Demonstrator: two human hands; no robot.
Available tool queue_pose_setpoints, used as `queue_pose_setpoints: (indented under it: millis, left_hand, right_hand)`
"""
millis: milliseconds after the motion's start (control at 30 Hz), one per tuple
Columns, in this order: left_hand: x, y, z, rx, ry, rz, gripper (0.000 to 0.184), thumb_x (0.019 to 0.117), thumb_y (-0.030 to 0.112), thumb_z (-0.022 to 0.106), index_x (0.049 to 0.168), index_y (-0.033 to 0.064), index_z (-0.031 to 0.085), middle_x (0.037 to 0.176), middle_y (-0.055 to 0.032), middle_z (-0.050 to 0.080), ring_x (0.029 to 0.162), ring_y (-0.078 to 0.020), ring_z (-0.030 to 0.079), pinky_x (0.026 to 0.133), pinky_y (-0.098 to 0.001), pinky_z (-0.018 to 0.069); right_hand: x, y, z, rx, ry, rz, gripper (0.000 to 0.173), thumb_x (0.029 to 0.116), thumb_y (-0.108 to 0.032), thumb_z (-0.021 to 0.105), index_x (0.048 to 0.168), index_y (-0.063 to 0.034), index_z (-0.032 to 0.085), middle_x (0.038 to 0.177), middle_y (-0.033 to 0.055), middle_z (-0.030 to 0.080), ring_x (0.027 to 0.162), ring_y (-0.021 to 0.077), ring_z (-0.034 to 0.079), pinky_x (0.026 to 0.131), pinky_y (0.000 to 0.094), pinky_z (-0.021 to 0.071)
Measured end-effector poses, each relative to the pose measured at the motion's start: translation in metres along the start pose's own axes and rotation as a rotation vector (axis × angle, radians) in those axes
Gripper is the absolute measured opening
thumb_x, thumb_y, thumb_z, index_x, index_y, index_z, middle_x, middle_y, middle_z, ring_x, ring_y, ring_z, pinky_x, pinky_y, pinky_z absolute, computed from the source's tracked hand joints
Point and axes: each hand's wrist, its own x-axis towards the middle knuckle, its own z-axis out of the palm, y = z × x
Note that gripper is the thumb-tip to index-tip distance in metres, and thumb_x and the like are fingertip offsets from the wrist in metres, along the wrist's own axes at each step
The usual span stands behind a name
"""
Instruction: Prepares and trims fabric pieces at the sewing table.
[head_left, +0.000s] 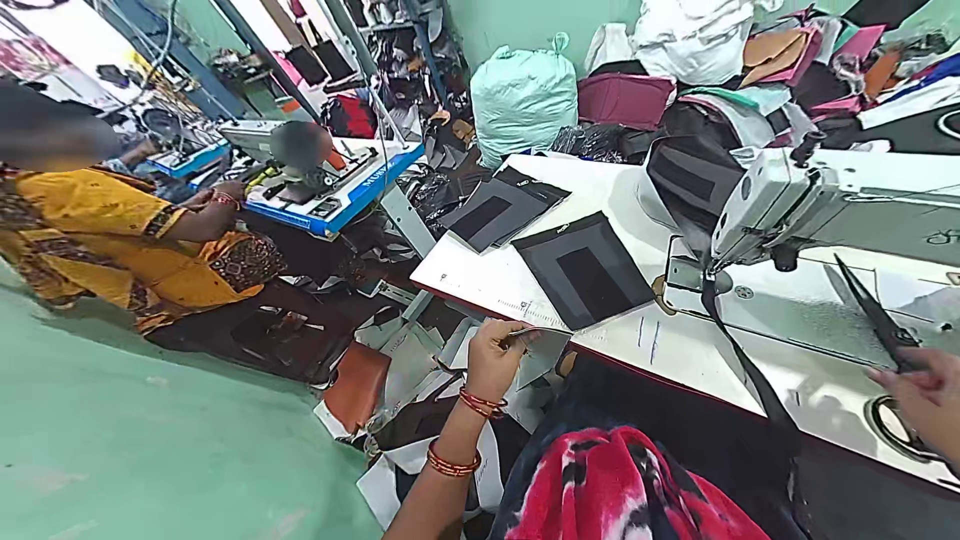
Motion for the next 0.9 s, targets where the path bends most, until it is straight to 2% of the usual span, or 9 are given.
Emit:
queue_pose_setpoints:
  millis: [33, 100, 200, 300, 400, 600, 733, 800, 900]
  left_hand:
    - [0.003, -0.003, 0.006, 0.108, 0.059, 0.097, 0.015, 0.0851, 0.020, 0.079, 0.089, 0.0055, 0.081, 0.074, -0.0018, 0.065, 0.080, -0.0092, 0.058, 0.079, -0.0273, 0.0448]
    - [0.011, -0.004, 0.014, 0.129, 0.116, 0.214, 0.019, 0.0850, 0.026, 0.078, 0.084, 0.0069, 0.081, 0.074, -0.0039, 0.058, 0.085, -0.0142, 0.054, 0.084, -0.0311, 0.0411]
    - [0.011, 0.003, 0.022, -0.074, 0.093, 0.183, 0.019, 0.0896, 0.014, 0.073, 0.091, -0.0043, 0.075, 0.094, -0.0099, 0.066, 0.086, -0.0028, 0.061, 0.079, -0.0158, 0.0517]
    - [0.004, 0.019, 0.027, -0.259, 0.103, 0.063, 0.015, 0.0940, 0.005, 0.066, 0.099, -0.0076, 0.070, 0.086, -0.0025, 0.075, 0.077, 0.0028, 0.069, 0.074, -0.0166, 0.0587]
    - [-0.006, 0.030, 0.027, -0.378, 0.082, -0.012, 0.019, 0.0988, 0.004, 0.057, 0.110, -0.0092, 0.063, 0.093, -0.0009, 0.075, 0.085, 0.0009, 0.071, 0.081, -0.0196, 0.0601]
    - [-0.012, 0.026, 0.029, -0.440, 0.068, -0.001, 0.018, 0.0998, 0.004, 0.055, 0.111, -0.0086, 0.062, 0.097, 0.0001, 0.074, 0.089, 0.0002, 0.071, 0.084, -0.0207, 0.0601]
    - [-0.007, 0.027, 0.031, -0.496, 0.039, -0.003, 0.017, 0.1000, 0.002, 0.054, 0.112, -0.0074, 0.060, 0.097, 0.0038, 0.074, 0.089, 0.0003, 0.072, 0.085, -0.0217, 0.0609]
    - [-0.005, 0.027, 0.032, -0.497, -0.017, 0.007, 0.017, 0.1007, 0.003, 0.053, 0.113, -0.0075, 0.060, 0.098, 0.0038, 0.074, 0.090, 0.0001, 0.071, 0.086, -0.0225, 0.0607]
    - [-0.001, 0.030, 0.038, -0.477, -0.053, 0.031, 0.016, 0.1013, 0.005, 0.054, 0.112, -0.0060, 0.060, 0.098, 0.0039, 0.074, 0.091, 0.0000, 0.071, 0.086, -0.0221, 0.0606]
  right_hand:
    - [0.000, -0.016, 0.007, 0.073, -0.001, -0.115, 0.043, 0.1021, -0.017, 0.062, 0.131, 0.0140, 0.056, 0.110, 0.0406, 0.062, 0.100, 0.0558, 0.062, 0.089, 0.0710, 0.0459]
    - [-0.003, -0.054, 0.028, 0.204, 0.020, -0.337, 0.033, 0.0982, -0.014, 0.065, 0.122, 0.0087, 0.065, 0.098, 0.0299, 0.068, 0.085, 0.0442, 0.068, 0.076, 0.0611, 0.0545]
    - [-0.017, -0.119, 0.061, 0.403, -0.047, -0.540, 0.023, 0.0970, -0.016, 0.065, 0.110, 0.0022, 0.071, 0.100, 0.0177, 0.071, 0.083, 0.0257, 0.071, 0.072, 0.0411, 0.0601]
    - [-0.022, -0.170, 0.091, 0.568, -0.088, -0.682, 0.016, 0.0953, -0.015, 0.065, 0.100, -0.0007, 0.070, 0.094, 0.0116, 0.070, 0.082, 0.0161, 0.069, 0.071, 0.0281, 0.0584]
    - [-0.022, -0.205, 0.109, 0.677, -0.191, -0.687, 0.019, 0.0950, -0.015, 0.066, 0.107, -0.0007, 0.070, 0.096, 0.0111, 0.068, 0.084, 0.0136, 0.066, 0.072, 0.0238, 0.0552]
    - [-0.025, -0.224, 0.122, 0.769, -0.224, -0.585, 0.032, 0.0935, -0.018, 0.070, 0.120, -0.0008, 0.065, 0.104, 0.0096, 0.068, 0.088, 0.0093, 0.066, 0.073, 0.0195, 0.0544]
    - [-0.026, -0.210, 0.123, 0.831, -0.421, -0.481, 0.047, 0.0907, -0.021, 0.073, 0.132, -0.0012, 0.061, 0.121, 0.0111, 0.069, 0.111, 0.0144, 0.065, 0.092, 0.0286, 0.0536]
    - [-0.030, -0.203, 0.124, 0.898, -0.508, -0.459, 0.050, 0.0927, -0.017, 0.072, 0.137, 0.0016, 0.057, 0.130, 0.0128, 0.065, 0.118, 0.0126, 0.063, 0.098, 0.0269, 0.0523]
    - [-0.037, -0.200, 0.128, 1.083, -0.482, -0.444, 0.033, 0.0950, -0.007, 0.066, 0.125, 0.0057, 0.062, 0.114, 0.0082, 0.070, 0.102, 0.0044, 0.068, 0.092, 0.0203, 0.0559]
